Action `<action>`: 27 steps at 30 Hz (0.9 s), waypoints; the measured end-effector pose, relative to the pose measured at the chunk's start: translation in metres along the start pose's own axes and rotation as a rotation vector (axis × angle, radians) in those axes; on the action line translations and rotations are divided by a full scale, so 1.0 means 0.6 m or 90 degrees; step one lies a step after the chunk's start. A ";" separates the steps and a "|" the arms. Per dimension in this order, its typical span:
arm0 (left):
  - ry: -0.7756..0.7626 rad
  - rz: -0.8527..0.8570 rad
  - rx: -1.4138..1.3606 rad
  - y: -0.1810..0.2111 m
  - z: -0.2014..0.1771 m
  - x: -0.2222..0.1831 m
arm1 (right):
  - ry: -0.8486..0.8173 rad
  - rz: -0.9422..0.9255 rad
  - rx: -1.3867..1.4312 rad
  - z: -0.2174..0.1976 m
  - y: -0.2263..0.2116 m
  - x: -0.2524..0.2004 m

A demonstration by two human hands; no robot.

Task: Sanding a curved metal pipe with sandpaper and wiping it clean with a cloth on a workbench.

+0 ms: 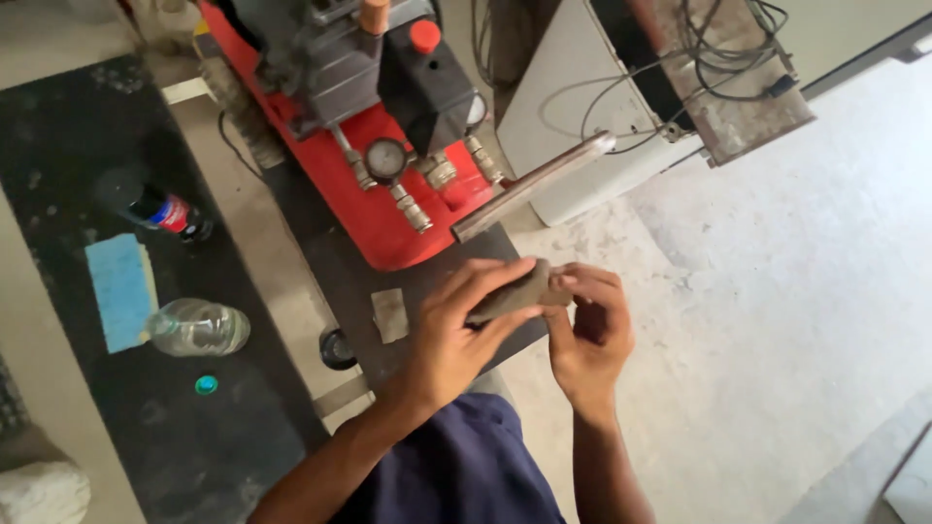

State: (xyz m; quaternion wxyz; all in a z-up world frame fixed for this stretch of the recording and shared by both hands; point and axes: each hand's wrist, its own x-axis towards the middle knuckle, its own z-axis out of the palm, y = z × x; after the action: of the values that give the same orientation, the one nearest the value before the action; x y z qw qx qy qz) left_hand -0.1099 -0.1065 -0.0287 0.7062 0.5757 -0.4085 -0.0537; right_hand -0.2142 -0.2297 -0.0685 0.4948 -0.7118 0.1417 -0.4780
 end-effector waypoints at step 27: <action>-0.244 -0.500 -0.086 0.036 -0.073 -0.005 | -0.341 0.270 0.575 -0.008 -0.060 0.015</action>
State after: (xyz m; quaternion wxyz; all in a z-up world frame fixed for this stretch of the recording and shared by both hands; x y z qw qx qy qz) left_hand -0.0924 -0.0642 -0.0116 0.5798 0.6193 -0.2778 -0.4508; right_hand -0.2234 -0.2216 -0.0334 0.8542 -0.4816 -0.0678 -0.1838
